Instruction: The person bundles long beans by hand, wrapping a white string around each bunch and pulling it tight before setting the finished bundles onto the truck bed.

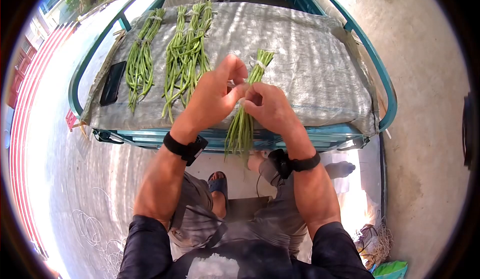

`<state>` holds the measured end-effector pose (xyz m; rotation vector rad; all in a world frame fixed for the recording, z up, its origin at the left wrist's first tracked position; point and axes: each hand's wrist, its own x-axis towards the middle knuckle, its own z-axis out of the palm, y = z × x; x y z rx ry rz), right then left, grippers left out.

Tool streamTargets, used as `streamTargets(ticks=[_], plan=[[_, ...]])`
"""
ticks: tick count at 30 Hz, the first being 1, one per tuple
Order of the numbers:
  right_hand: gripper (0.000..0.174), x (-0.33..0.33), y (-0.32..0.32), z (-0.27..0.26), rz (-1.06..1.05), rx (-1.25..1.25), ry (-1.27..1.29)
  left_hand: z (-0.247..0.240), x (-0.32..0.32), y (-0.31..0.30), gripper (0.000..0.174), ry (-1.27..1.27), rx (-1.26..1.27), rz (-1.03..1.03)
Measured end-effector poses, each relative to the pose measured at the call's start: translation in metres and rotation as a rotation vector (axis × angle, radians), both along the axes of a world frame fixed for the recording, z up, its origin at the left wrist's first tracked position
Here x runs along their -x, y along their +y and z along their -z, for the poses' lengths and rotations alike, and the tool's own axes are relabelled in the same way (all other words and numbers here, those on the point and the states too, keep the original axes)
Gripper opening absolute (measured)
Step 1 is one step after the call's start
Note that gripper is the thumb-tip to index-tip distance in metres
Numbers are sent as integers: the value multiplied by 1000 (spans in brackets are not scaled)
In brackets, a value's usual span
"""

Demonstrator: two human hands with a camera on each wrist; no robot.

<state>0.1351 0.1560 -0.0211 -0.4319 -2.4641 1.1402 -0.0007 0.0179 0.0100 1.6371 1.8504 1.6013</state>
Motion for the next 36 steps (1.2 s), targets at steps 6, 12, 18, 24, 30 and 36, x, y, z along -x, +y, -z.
streamTargets(ticks=[6,12,18,24,30,36], plan=[[19,0,2,-2,-81,51,41,3,-1,8,29,104,-16,-48],[22,1,7,5,-161,280,74,-2,0,5,30,10,118,-15],[28,0,14,5,-110,225,-68,6,16,1,37,-93,20,15],[32,-1,11,-4,-92,360,-117,6,11,-13,39,43,330,27],[28,-2,13,-7,-98,425,-139,25,7,-6,22,18,251,-37],[18,-8,17,3,-155,310,-54,17,-2,-8,22,75,263,-77]])
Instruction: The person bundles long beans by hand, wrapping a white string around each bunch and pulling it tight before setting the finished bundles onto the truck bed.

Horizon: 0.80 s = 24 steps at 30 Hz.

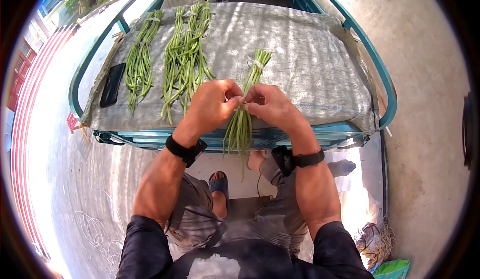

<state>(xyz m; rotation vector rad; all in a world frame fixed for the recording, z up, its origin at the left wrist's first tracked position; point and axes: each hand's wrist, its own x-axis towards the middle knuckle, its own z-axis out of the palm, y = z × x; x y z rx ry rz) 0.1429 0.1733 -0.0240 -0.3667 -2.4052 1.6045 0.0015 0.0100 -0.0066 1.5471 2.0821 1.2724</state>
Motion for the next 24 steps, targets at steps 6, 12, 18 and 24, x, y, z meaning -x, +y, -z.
streamTargets(ticks=[6,12,18,24], plan=[[15,0,-2,0,72,-67,18,8,0,1,21,-122,29,12],[13,-1,-20,-5,181,-348,189,13,7,4,20,-520,133,42],[12,2,-25,-8,188,-394,273,12,10,3,20,-556,142,91],[13,4,-28,-7,168,-412,328,10,12,1,20,-521,156,114]])
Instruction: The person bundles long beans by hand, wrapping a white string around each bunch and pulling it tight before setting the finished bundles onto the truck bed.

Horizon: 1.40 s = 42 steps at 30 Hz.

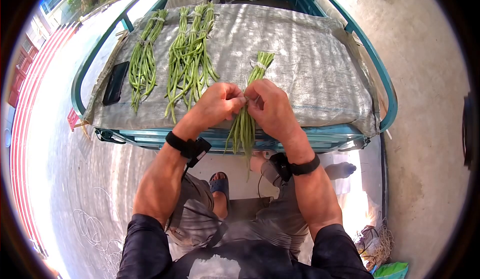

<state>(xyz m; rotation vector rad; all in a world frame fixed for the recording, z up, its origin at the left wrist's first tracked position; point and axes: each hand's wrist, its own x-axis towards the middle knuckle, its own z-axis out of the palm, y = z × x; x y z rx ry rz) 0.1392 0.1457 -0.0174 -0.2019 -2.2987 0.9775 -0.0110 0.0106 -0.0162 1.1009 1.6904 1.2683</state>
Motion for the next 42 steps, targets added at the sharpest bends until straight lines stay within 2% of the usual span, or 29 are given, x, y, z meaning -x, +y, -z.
streamTargets(ticks=[4,7,10,13,17,21,28,34,42], plan=[[12,1,2,5,24,-62,-3,1,1,-1,20,6,-1,-8],[10,1,2,5,44,0,-2,3,0,0,17,140,-23,-61],[11,2,9,15,1,152,-75,-2,-6,-3,18,577,-151,-120],[12,-2,12,5,-36,362,-243,0,-11,-1,15,790,-230,-161],[22,-5,22,6,-78,543,-349,-5,-20,0,9,842,-299,-159],[22,-6,28,15,-105,583,-358,-5,-23,3,5,931,-334,-133],[19,-8,29,17,-121,728,-387,-11,-29,2,10,1172,-329,-68],[17,-8,28,15,-138,812,-381,-10,-32,4,9,1201,-321,-89],[17,-8,15,-2,-52,674,-411,-2,-29,3,8,927,-198,-151]])
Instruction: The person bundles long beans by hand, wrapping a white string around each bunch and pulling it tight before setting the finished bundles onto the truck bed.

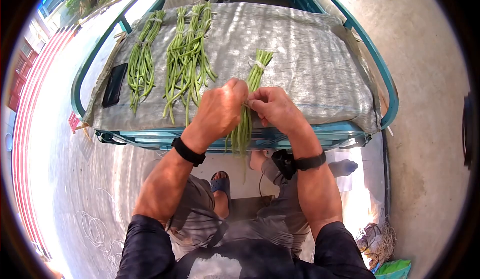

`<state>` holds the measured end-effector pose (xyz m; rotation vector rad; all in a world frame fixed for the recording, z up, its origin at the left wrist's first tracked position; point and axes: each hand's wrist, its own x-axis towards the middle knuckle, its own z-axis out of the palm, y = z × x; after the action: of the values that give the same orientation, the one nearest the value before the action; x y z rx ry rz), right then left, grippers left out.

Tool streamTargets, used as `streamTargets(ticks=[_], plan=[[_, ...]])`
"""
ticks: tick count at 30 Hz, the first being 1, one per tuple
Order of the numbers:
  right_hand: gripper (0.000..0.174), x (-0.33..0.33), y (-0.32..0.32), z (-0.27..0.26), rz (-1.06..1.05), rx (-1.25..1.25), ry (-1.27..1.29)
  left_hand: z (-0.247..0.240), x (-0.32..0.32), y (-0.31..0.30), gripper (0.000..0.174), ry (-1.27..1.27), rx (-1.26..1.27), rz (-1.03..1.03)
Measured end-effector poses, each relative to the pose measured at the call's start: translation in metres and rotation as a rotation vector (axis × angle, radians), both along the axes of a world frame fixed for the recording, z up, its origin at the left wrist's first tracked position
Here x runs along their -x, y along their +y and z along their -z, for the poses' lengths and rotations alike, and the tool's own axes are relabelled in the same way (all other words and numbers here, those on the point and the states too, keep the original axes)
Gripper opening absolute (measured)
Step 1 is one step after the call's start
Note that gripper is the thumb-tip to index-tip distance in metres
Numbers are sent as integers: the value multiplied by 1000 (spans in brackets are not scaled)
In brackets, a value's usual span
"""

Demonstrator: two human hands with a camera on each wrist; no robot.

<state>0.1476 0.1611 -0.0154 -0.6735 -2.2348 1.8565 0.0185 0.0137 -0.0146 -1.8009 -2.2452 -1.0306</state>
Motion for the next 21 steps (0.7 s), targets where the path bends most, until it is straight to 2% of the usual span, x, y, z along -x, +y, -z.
streamTargets(ticks=[8,10,13,16,19,21], plan=[[19,1,-6,-3,39,-55,-14,1,-3,-1,12,-96,3,-39],[19,2,-12,-6,62,-134,8,-1,-4,-2,13,-113,1,-56],[19,0,-17,-14,73,-213,16,-2,2,-4,16,-272,41,-21],[16,4,-13,1,78,-415,104,17,22,0,20,-454,0,159],[13,4,-8,10,81,-535,189,14,27,-1,23,-771,185,142],[12,4,-8,10,90,-590,223,6,25,-2,21,-917,222,109]])
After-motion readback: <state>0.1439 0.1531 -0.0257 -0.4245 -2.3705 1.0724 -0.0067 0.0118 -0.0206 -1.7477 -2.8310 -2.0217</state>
